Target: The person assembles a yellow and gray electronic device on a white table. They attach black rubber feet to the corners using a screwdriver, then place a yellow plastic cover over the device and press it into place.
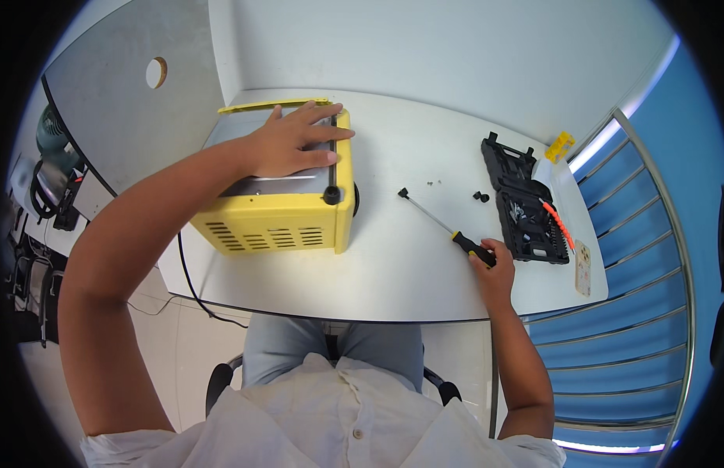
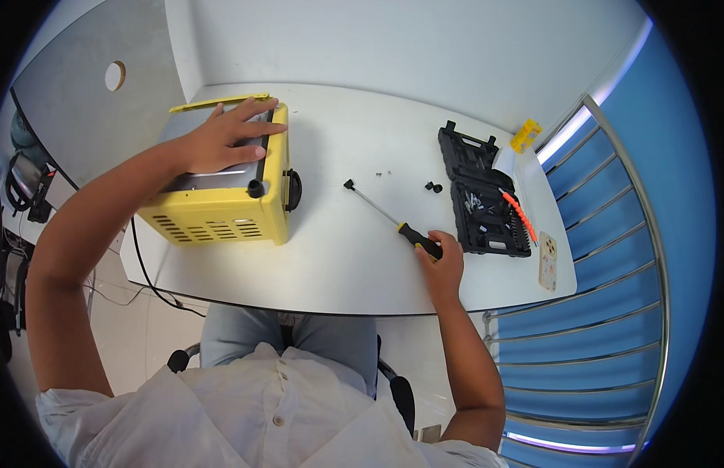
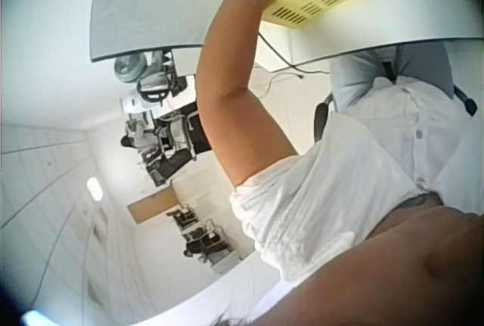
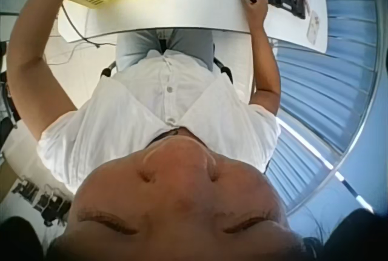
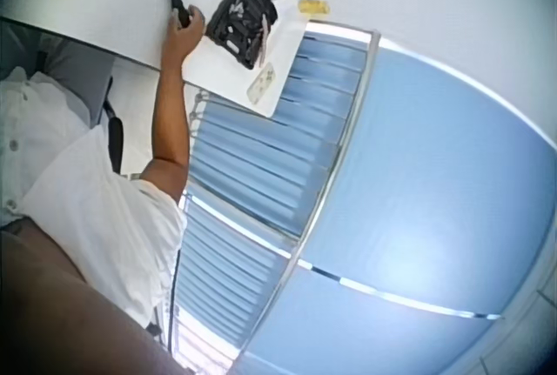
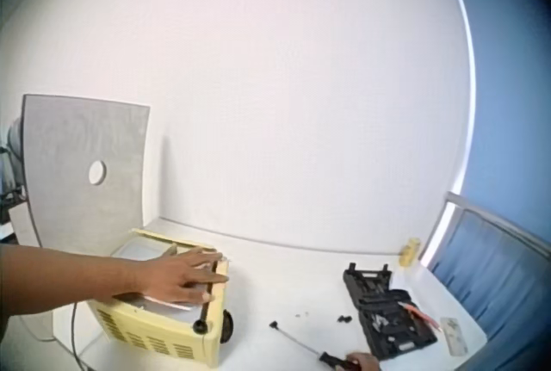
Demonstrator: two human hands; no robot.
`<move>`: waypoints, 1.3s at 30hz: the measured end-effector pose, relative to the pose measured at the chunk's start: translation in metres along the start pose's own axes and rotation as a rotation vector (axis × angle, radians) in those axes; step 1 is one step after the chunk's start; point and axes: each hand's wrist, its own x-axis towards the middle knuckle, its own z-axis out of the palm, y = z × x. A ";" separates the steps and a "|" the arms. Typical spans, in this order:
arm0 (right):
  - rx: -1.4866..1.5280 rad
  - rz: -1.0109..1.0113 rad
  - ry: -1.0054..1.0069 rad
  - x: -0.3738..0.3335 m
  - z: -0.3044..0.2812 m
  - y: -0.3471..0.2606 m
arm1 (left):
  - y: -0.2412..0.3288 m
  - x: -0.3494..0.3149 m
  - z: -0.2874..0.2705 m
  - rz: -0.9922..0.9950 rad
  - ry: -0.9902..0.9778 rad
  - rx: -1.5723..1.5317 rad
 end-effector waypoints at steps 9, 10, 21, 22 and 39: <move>-0.202 -0.138 -0.067 0.003 -0.004 -0.014 | -0.004 -0.025 -0.021 0.287 -0.134 -0.107; -0.233 -0.159 -0.086 0.006 -0.006 -0.015 | 0.002 -0.032 -0.025 0.276 -0.118 -0.113; 0.741 -0.179 -0.455 0.073 0.078 -0.147 | 0.072 -0.174 0.090 -0.378 1.218 -0.850; 0.823 -0.177 -0.479 0.084 0.097 -0.160 | 0.077 -0.172 0.110 -0.463 1.187 -0.967; 0.993 -0.023 -0.476 0.055 0.153 -0.203 | 0.021 -0.137 0.129 -0.431 1.246 -0.817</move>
